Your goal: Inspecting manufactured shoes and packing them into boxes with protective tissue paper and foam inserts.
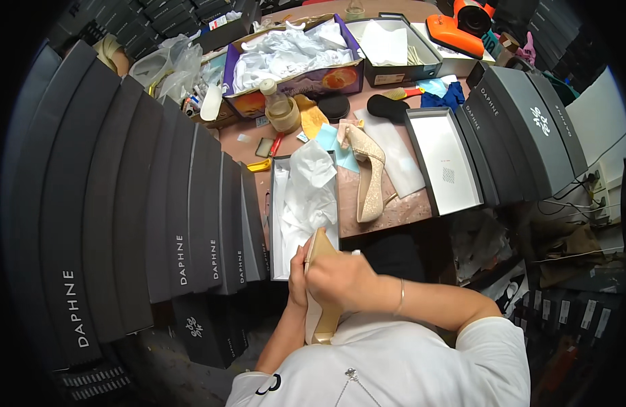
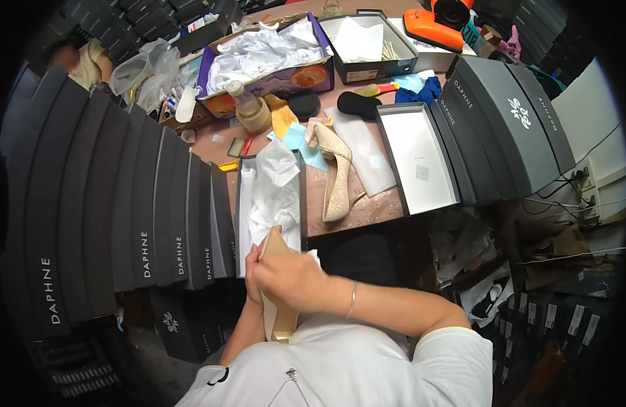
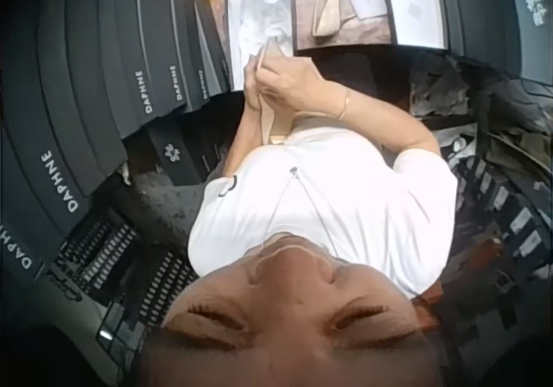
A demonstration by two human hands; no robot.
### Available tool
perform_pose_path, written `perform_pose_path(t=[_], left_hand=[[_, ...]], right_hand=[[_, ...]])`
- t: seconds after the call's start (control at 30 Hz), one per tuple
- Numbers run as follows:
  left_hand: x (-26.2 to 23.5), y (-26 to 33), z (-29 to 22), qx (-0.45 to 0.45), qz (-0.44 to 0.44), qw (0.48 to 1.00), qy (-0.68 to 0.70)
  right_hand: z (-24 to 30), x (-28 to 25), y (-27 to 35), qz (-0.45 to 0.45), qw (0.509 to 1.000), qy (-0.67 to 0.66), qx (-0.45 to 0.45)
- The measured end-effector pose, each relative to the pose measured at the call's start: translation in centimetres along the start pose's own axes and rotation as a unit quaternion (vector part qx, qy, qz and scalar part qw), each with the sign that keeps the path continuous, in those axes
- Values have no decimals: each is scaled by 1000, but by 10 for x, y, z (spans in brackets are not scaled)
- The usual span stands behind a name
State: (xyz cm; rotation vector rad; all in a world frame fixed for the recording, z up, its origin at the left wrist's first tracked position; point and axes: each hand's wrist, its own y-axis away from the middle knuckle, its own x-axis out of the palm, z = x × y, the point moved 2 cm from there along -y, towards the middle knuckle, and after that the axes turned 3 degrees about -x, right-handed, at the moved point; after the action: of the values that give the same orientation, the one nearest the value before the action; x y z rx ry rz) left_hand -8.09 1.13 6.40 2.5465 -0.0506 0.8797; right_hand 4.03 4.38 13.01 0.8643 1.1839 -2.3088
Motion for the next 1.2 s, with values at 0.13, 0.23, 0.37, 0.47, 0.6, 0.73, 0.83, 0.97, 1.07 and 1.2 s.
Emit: perform_pose_path(t=[0.13, 0.23, 0.37, 0.47, 0.6, 0.73, 0.83, 0.97, 1.07, 1.2], left_hand=[[10, -4, 2, -44, 46, 988, 140], [-11, -6, 5, -28, 61, 997, 35], [15, -14, 16, -77, -62, 974, 204], [-6, -14, 19, -53, 49, 993, 89], [-6, -15, 5, -50, 87, 992, 81], [5, -9, 13, -66, 6, 990, 122], [-11, -13, 12, -42, 122, 986, 105], [-1, -15, 26, -101, 156, 975, 119], [8, -12, 14, -68, 19, 990, 121], [4, -12, 6, -33, 6, 994, 104]], right_hand=[[-48, 7, -13, -15, 997, -12, 78], [9, 0, 32, 71, 997, -31, 8], [-33, -4, 17, -63, 997, 0, 46], [-23, -10, 27, -36, 998, -46, 34], [11, -19, 54, 40, 997, -48, -40], [-26, -13, 35, -19, 999, -26, 40], [-5, -26, 49, 10, 997, -75, -16], [-54, -21, 13, -23, 999, 1, 30], [-45, -9, 6, -17, 999, -20, 29], [-26, -7, 20, -4, 1000, -11, -16]])
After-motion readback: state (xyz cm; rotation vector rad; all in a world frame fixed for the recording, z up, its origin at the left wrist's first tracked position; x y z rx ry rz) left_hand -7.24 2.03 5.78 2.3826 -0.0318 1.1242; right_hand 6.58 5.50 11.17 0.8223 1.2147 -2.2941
